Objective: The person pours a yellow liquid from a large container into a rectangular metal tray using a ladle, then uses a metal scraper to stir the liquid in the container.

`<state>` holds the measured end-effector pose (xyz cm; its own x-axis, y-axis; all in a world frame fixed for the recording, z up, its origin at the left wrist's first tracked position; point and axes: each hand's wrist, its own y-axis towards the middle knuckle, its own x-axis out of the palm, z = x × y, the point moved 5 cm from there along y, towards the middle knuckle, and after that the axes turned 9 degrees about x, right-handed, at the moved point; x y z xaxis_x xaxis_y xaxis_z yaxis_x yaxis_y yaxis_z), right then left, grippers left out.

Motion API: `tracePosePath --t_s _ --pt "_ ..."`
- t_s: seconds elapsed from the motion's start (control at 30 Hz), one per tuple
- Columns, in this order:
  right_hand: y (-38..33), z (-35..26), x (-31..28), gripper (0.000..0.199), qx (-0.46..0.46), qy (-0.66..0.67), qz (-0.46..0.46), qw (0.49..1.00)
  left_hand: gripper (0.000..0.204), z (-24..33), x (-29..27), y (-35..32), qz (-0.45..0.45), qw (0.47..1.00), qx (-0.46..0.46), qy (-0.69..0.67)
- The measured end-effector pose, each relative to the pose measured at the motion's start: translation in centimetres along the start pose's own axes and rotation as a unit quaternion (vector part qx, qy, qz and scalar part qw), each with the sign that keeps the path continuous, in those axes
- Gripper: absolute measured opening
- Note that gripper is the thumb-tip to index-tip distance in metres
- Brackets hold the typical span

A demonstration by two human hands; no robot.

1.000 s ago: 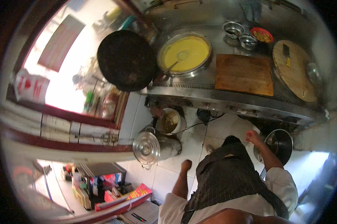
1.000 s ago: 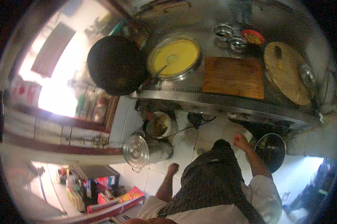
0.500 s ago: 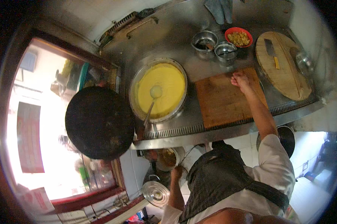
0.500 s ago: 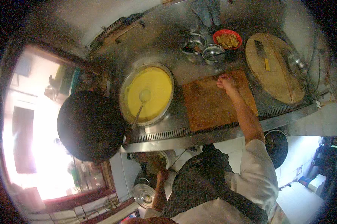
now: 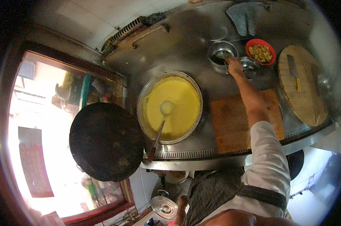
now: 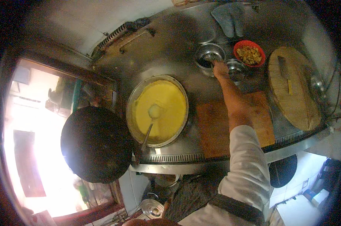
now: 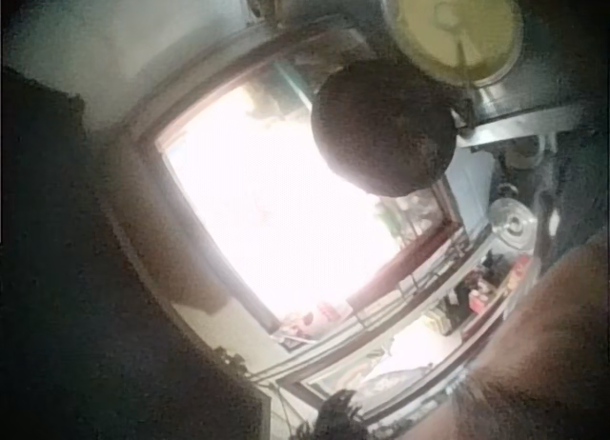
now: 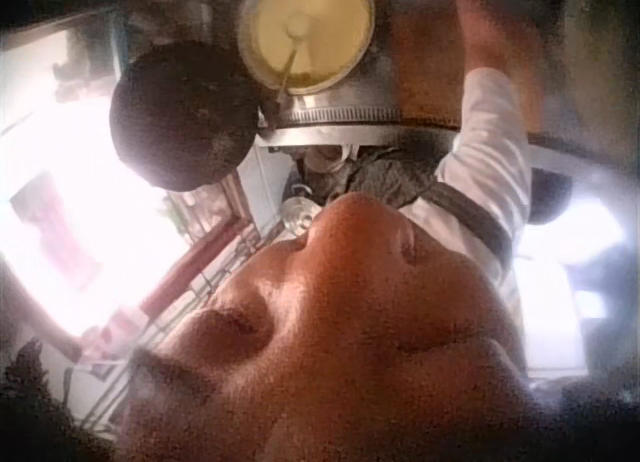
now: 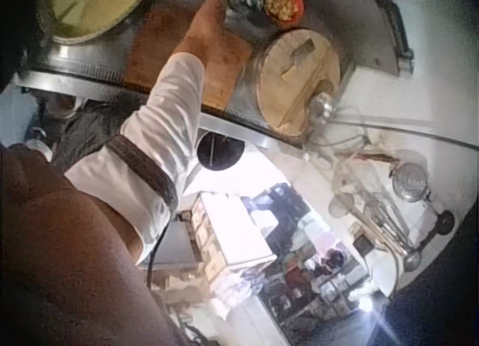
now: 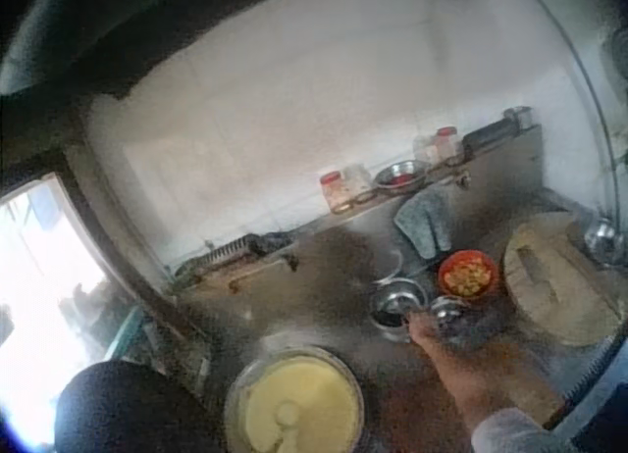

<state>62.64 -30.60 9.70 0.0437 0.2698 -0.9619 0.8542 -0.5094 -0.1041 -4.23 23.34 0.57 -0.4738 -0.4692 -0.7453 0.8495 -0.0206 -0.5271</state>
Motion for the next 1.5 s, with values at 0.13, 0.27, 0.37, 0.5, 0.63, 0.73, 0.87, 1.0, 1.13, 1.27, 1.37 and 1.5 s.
tracePosePath --t_s 0.13,0.27,0.37,0.5,0.63,0.73,0.87,1.0,1.13,1.27,1.37,1.5 --pt "1.7 -0.7 1.3 0.039 0.014 0.005 0.028 1.0 0.009 -0.1 -4.0 1.4 0.02 1.0 0.012 0.006" --pt "1.2 -2.4 -0.5 0.028 -0.001 -0.044 0.043 0.998 0.007 1.7 -9.8 5.0 0.073 0.995 0.063 0.037" --pt "6.0 4.5 2.4 0.019 0.028 0.054 0.091 0.994 0.005 5.4 -15.9 11.0 0.135 0.974 0.159 0.084" --pt "-2.6 1.9 -3.1 0.013 0.069 0.452 0.004 0.889 0.014 1.7 -20.3 16.2 0.245 0.952 0.114 0.144" --pt "-12.7 -1.9 -5.0 0.029 -0.001 0.749 -0.184 0.637 0.031 5.7 -27.2 19.4 0.349 0.876 0.152 0.296" --pt "-18.3 -7.3 -6.4 0.031 -0.066 0.727 -0.311 0.609 0.027 3.8 -28.6 23.2 0.29 0.91 0.107 0.275" --pt "-21.1 -12.7 -0.6 0.034 -0.033 0.728 -0.344 0.592 0.036 0.7 -27.3 25.2 0.185 0.962 0.105 0.169" --pt "-24.5 -17.7 7.7 0.018 0.02 0.63 -0.36 0.688 0.043 0.0 -24.1 26.1 0.087 0.985 0.143 -0.029" --pt "-26.7 -23.9 13.9 0.021 0.105 0.592 -0.377 0.705 0.037 3.9 -21.5 24.6 0.009 0.978 0.044 -0.202" --pt "-23.7 -28.1 21.2 0.023 0.185 0.501 -0.256 0.806 0.035 6.9 -18.5 23.3 0.022 0.977 0.136 -0.161" --pt "-19.8 -31.0 25.5 0.029 0.205 0.354 -0.104 0.907 0.033 7.2 -17.9 22.8 -0.008 0.977 0.118 -0.177" --pt "-15.7 -34.2 31.0 0.035 0.212 0.251 -0.16 0.931 0.032 7.4 -18.5 22.0 0.004 0.969 0.087 -0.232"
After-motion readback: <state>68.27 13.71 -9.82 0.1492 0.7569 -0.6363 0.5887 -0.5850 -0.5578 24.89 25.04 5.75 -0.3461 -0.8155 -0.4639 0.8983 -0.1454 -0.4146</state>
